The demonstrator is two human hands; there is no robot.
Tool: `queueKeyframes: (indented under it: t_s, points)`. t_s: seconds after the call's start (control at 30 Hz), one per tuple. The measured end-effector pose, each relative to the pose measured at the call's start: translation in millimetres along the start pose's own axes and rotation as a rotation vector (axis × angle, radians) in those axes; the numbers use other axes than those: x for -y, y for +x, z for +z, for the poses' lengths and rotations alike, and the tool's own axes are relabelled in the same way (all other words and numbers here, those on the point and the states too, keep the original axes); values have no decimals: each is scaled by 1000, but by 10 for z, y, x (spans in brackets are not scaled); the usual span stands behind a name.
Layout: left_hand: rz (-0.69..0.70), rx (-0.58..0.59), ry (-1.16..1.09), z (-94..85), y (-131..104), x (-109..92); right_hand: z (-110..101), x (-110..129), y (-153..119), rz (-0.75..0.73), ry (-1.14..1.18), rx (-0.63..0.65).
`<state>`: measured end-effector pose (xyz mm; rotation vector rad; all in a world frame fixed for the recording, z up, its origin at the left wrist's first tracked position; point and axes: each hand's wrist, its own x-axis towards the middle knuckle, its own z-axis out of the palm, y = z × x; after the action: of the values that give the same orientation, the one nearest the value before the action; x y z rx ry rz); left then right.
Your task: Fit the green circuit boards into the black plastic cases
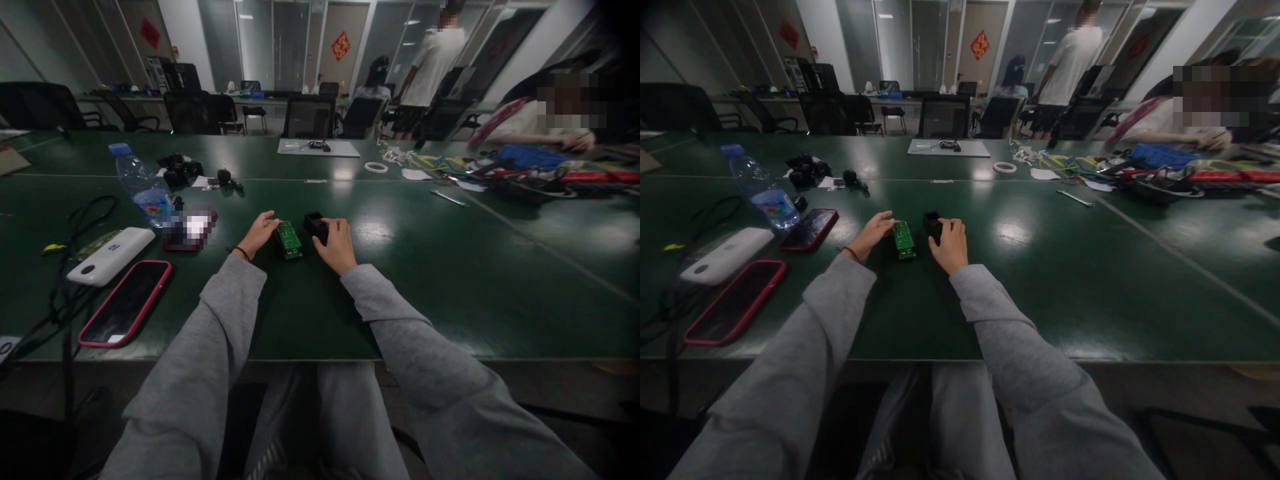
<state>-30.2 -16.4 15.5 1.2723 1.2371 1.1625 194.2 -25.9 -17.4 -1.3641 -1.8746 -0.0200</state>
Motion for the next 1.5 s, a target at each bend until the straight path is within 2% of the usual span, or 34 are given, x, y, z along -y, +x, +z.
queueKeyframes:
  t_s: [0.2,0.33,0.43,0.57,0.67,0.73,0.97,1.07,1.2,1.3,1.37,1.4,1.43,1.5]
  points:
    - [-41,-33,-46,34,-3,-31,-24,-19,62,149,194,-3]
    - [-40,-42,-68,38,-12,-33,-22,-81,101,278,186,42]
    - [-40,-48,-62,31,-16,-34,-14,-120,110,322,163,61]
    - [-44,-47,-66,20,-2,-27,-20,-97,92,245,153,12]
    - [-46,-49,-76,10,18,-6,-39,-47,74,141,65,-5]
    - [-45,-49,-75,0,36,17,-50,-32,73,123,22,-5]
    - [-32,-42,-61,-29,82,83,-33,-167,151,317,122,49]
    - [-44,-54,-56,-12,55,49,-36,-219,160,345,151,22]
    - [-63,-71,-67,18,9,-16,-43,-171,98,271,197,-53]
    - [-70,-76,-81,23,-1,-29,-44,-135,46,149,188,14]
    - [-75,-71,-92,17,2,-17,-121,-255,24,91,201,48]
    - [-77,-69,-98,13,5,-8,-214,-393,7,89,207,33]
    - [-78,-67,-104,8,8,0,-354,-592,-22,109,201,-4]
    - [-78,-61,-113,-2,12,11,-782,-1142,-139,214,139,-126]
